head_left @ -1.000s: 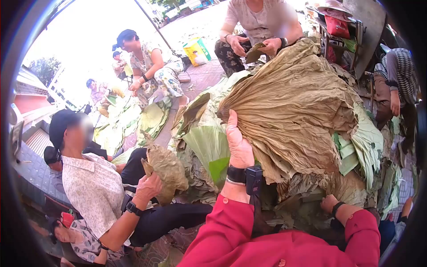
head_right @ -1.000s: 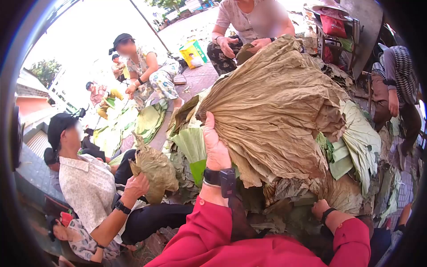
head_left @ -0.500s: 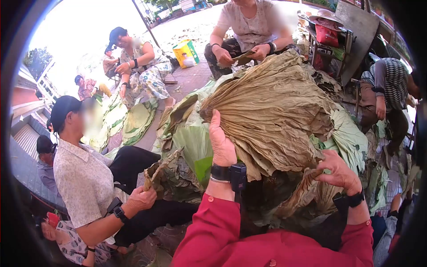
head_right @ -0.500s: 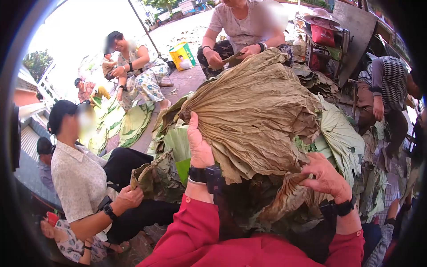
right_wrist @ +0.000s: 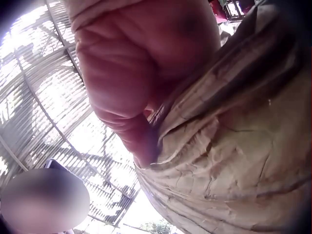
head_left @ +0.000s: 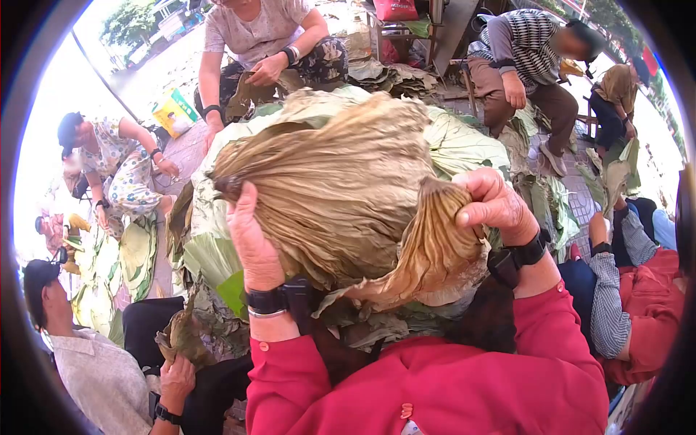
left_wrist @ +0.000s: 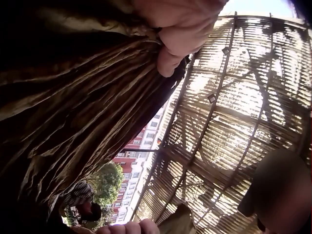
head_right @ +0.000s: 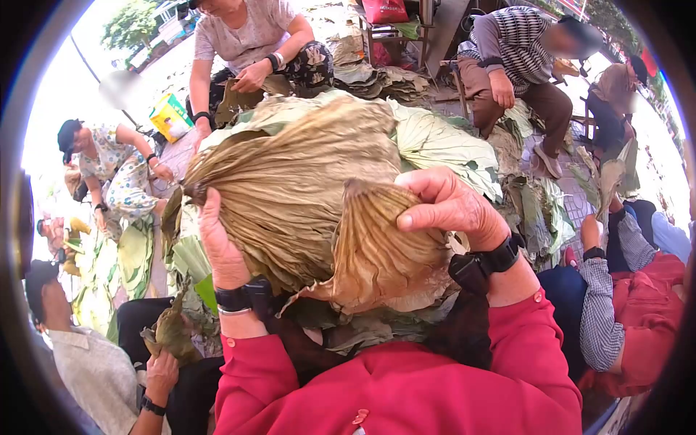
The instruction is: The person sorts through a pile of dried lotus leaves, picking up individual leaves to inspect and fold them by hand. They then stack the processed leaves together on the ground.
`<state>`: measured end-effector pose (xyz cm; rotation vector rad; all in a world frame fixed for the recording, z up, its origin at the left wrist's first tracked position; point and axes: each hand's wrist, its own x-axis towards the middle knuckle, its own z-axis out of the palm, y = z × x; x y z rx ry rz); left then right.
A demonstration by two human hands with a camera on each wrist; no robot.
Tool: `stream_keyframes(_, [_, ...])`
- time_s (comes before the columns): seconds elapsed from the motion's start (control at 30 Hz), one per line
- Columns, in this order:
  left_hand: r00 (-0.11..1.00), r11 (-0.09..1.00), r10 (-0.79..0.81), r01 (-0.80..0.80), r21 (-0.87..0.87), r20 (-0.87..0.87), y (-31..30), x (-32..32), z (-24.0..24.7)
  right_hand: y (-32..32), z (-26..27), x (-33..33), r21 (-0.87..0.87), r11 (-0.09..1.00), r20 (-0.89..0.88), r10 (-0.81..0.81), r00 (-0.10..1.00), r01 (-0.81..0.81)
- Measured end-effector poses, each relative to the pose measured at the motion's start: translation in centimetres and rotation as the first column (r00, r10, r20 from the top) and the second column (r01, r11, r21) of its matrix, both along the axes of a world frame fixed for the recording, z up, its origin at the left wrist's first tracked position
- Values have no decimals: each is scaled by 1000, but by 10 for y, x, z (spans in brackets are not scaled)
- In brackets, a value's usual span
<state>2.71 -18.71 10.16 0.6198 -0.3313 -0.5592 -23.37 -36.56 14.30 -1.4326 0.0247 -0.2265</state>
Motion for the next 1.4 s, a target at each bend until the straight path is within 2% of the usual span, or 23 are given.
stream_keyframes(0.07, [996, 997, 26, -31, 65, 81, -10, -26, 2, 15, 6, 8, -45, 998, -19, 37, 999, -38])
stream_keyframes(0.13, [980, 979, -173, 159, 128, 101, -17, -47, -1, 24, -1, 20, -158, 987, -33, 1, 999, -6])
stream_keyframes(0.17, [974, 971, -186, 162, 175, 131, -20, -54, -6, 29, -4, 26, -247, 969, -20, -20, 1000, 15])
stream_keyframes(0.23, [952, 945, -277, 246, 217, 128, -23, -65, -8, 34, -15, 37, -234, 970, -10, -71, 997, 67])
stream_keyframes(0.33, [922, 913, -374, 348, 214, 95, -24, -71, -16, 37, -18, 47, -484, 842, 40, -251, 967, 239])
stream_keyframes(0.37, [919, 911, -382, 357, 207, 99, -25, -71, -16, 36, -21, 48, -484, 842, 40, -252, 967, 239])
stream_keyframes(0.43, [919, 904, -389, 366, 222, 71, -26, -73, -11, 33, -32, 50, -559, 759, 93, -343, 935, 334])
stream_keyframes(0.5, [918, 897, -394, 373, 238, 42, -25, -72, -11, 33, -32, 52, -543, 752, 148, -351, 924, 373])
stream_keyframes(0.6, [873, 832, -488, 463, 307, 6, -21, -68, -15, 35, -34, 53, -550, 710, 198, -400, 895, 440])
stream_keyframes(0.67, [868, 866, -460, 391, 313, 189, -25, -73, -14, 37, -33, 52, -607, 672, 114, -456, 883, 425])
stream_keyframes(0.7, [867, 865, -461, 392, 313, 187, -27, -73, -16, 37, -36, 54, -606, 672, 113, -457, 882, 425])
stream_keyframes(0.77, [905, 867, -416, 365, 339, 90, -31, -75, -20, 38, -44, 56, -693, 567, 204, -440, 875, 446])
stream_keyframes(0.8, [929, 882, -368, 334, 333, 43, -32, -76, -19, 39, -46, 56, -689, 570, 198, -446, 873, 447])
stream_keyframes(0.87, [945, 898, -323, 290, 331, 49, -29, -65, -20, 35, -48, 57, -804, 440, 202, -430, 880, 399])
stream_keyframes(1.0, [970, 935, -236, 245, 257, -64, -13, -19, -10, 7, -38, 47, -815, 503, 12, -482, 876, 288])
stream_keyframes(1.07, [974, 946, -201, 221, 238, -108, -1, 3, -8, -13, -44, 43, -787, 479, 112, -508, 854, 389])
stream_keyframes(1.1, [983, 959, -150, 171, 226, -106, 5, 14, -9, -22, -47, 41, -853, 343, 143, -571, 808, 393])
stream_keyframes(1.17, [994, 955, -23, 54, 292, -111, 24, 52, -18, -41, -56, 34, -793, 410, 60, -685, 726, 452])
stream_keyframes(1.2, [991, 959, -59, 91, 270, -123, 37, 66, -21, -51, -62, 29, -791, 414, 52, -689, 723, 451])
stream_keyframes(1.27, [974, 962, -175, 200, 186, -142, 56, 74, -25, -65, -80, 21, -862, 317, 42, -734, 678, 395])
stream_keyframes(1.3, [956, 954, -254, 272, 125, -145, 63, 74, -26, -68, -92, 18, -862, 320, 38, -733, 679, 394])
stream_keyframes(1.37, [856, 862, -460, 494, 113, -235, 80, 79, -30, -72, -121, 13, -845, 517, -251, -609, 752, 136])
stream_keyframes(1.4, [855, 863, -457, 493, 112, -243, 82, 81, -33, -68, -134, 12, -861, 508, -318, -516, 795, -15])
